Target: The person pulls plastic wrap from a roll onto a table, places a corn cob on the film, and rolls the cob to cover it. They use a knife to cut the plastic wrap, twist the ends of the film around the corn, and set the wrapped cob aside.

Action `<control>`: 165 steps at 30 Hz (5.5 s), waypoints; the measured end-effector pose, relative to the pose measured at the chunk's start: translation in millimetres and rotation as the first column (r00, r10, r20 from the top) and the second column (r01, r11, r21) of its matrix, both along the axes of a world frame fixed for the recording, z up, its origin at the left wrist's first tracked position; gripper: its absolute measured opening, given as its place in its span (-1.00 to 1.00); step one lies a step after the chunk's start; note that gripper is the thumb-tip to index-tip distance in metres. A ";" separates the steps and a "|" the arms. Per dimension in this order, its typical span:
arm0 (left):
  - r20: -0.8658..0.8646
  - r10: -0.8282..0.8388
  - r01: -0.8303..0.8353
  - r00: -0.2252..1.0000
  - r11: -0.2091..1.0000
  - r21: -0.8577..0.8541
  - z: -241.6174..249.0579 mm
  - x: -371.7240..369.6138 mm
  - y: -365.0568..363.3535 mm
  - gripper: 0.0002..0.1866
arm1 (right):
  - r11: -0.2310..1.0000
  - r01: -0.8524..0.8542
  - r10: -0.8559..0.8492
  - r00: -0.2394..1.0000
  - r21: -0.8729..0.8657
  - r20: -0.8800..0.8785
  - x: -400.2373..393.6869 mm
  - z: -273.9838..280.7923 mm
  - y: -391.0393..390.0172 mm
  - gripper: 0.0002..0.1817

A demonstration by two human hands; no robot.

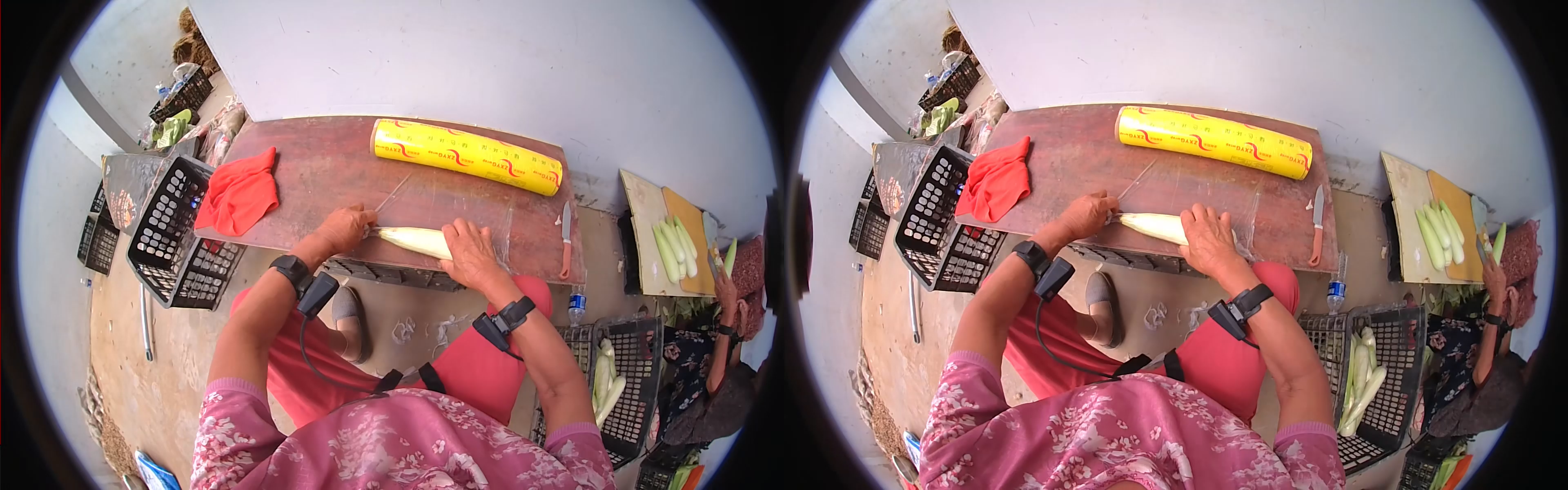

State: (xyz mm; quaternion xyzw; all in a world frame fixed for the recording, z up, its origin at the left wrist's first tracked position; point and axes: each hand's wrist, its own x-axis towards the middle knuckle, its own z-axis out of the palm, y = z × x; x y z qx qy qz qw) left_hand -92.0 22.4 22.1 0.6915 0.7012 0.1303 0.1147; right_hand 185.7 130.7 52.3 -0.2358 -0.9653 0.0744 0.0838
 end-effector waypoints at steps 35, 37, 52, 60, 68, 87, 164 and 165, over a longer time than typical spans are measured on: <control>-0.208 0.217 -0.263 0.954 0.938 -0.227 5.6 -12.6 9.9 -0.79 | 0.984 0.023 -0.008 0.996 -0.175 0.088 -5.7 14.4 6.1 -0.52; -0.190 0.254 -0.295 0.948 0.927 -0.232 7.6 -11.0 11.0 -0.77 | 0.966 0.037 -0.007 0.993 -0.256 0.117 -7.5 14.4 15.2 -0.53; -0.340 0.333 -0.438 0.879 0.846 -0.304 36.3 5.4 22.0 -0.70 | 0.988 0.079 -0.046 0.970 -0.132 0.239 -11.2 18.2 7.8 -0.39; -0.376 0.325 -0.448 0.868 0.839 -0.309 30.3 3.7 22.1 -0.69 | 0.967 0.045 0.010 0.976 -0.251 0.216 -10.0 12.0 18.5 -0.30; -0.374 0.317 -0.447 0.871 0.828 -0.339 36.0 5.7 22.1 -0.69 | 0.899 -0.010 0.093 0.981 -0.438 0.168 -12.0 3.5 33.4 -0.27; -0.235 0.300 -0.361 0.924 0.889 -0.283 20.0 3.9 17.0 -0.78 | 0.968 -0.041 0.055 0.997 -0.248 0.052 -3.5 7.3 16.3 -0.44; -0.102 0.480 -0.482 0.871 0.876 0.011 -4.0 28.8 40.1 -0.79 | 0.914 -0.003 0.023 0.999 -0.405 0.044 -13.4 3.8 34.2 -0.59; -0.143 0.478 -0.485 0.867 0.874 -0.022 -2.7 30.2 41.1 -0.79 | 0.917 0.002 0.028 0.997 -0.398 0.068 -13.4 4.9 33.9 -0.59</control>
